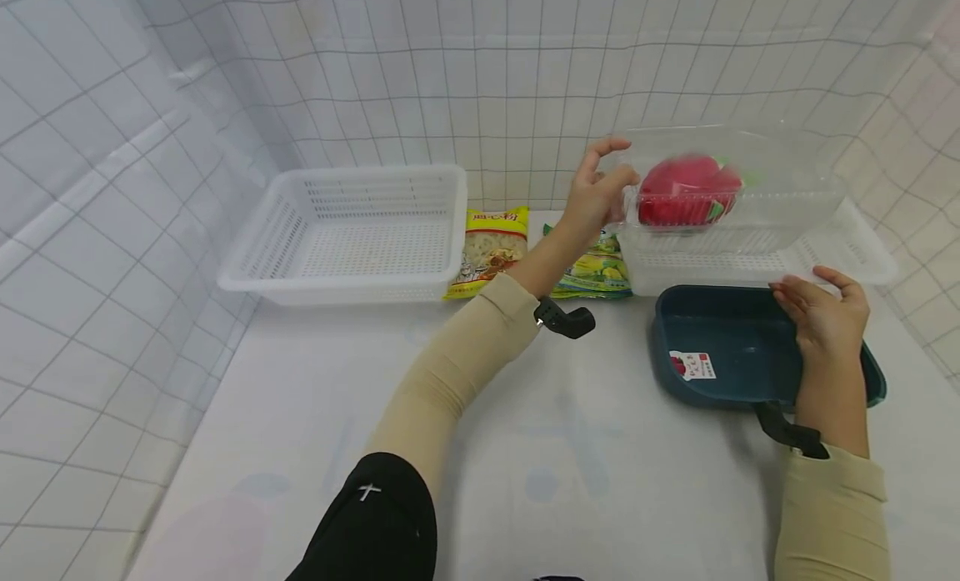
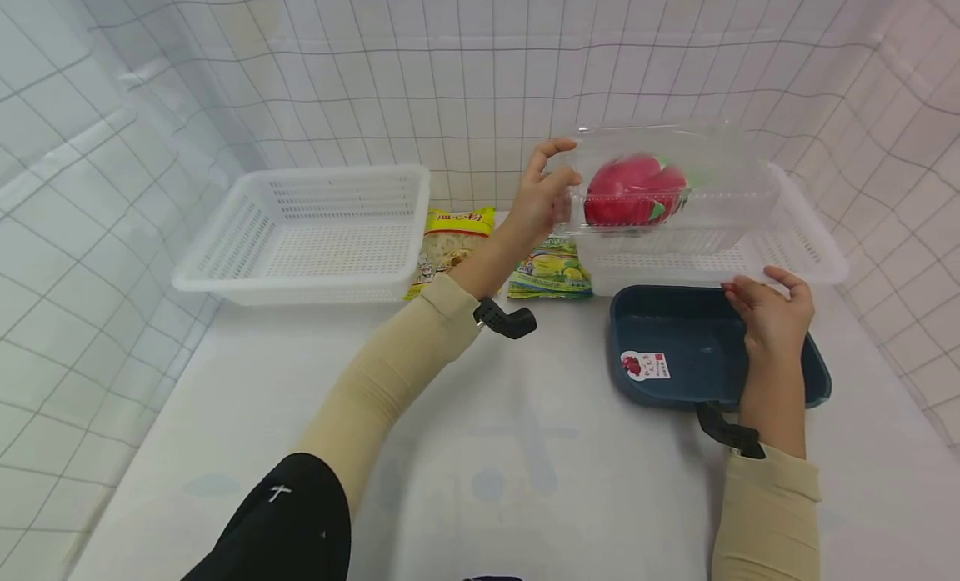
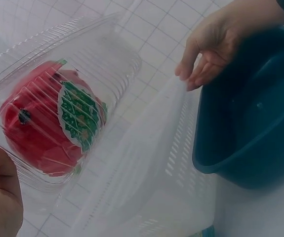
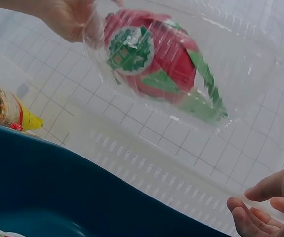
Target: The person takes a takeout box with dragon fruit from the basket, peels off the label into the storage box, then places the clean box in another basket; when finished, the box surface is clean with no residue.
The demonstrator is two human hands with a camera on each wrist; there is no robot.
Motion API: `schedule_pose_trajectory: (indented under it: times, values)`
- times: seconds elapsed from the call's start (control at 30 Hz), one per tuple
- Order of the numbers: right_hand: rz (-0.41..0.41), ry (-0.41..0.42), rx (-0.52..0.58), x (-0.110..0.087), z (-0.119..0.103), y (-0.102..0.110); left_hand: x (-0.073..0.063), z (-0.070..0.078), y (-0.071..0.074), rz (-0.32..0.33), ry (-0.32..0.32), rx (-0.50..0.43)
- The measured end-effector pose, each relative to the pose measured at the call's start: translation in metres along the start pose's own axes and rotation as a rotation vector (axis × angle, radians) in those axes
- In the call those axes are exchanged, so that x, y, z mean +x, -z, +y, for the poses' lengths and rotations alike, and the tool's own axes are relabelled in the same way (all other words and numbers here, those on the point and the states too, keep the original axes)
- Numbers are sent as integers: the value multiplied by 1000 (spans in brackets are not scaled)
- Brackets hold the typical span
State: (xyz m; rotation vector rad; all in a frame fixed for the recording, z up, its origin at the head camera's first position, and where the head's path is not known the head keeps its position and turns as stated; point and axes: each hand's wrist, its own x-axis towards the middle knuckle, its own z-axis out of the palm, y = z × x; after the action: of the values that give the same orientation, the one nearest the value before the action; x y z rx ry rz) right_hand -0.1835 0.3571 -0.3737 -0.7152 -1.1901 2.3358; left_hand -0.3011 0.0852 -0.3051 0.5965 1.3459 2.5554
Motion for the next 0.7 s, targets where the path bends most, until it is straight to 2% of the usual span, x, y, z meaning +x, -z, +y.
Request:
schedule_pose_trajectory:
  times: [0.17,0.27,0.47,0.7]
  values:
    - [-4,-2,12,1,-1,-1,8,-12,-1,23,62,-41]
    - [-3,0,24,0,0,-1,12,-18,-1,26,85,-26]
    - [-22,1,41,-2,3,-3,17,-28,2,29,80,65]
    - [-60,-10,33,-3,4,-8,18,-41,6,49,56,230]
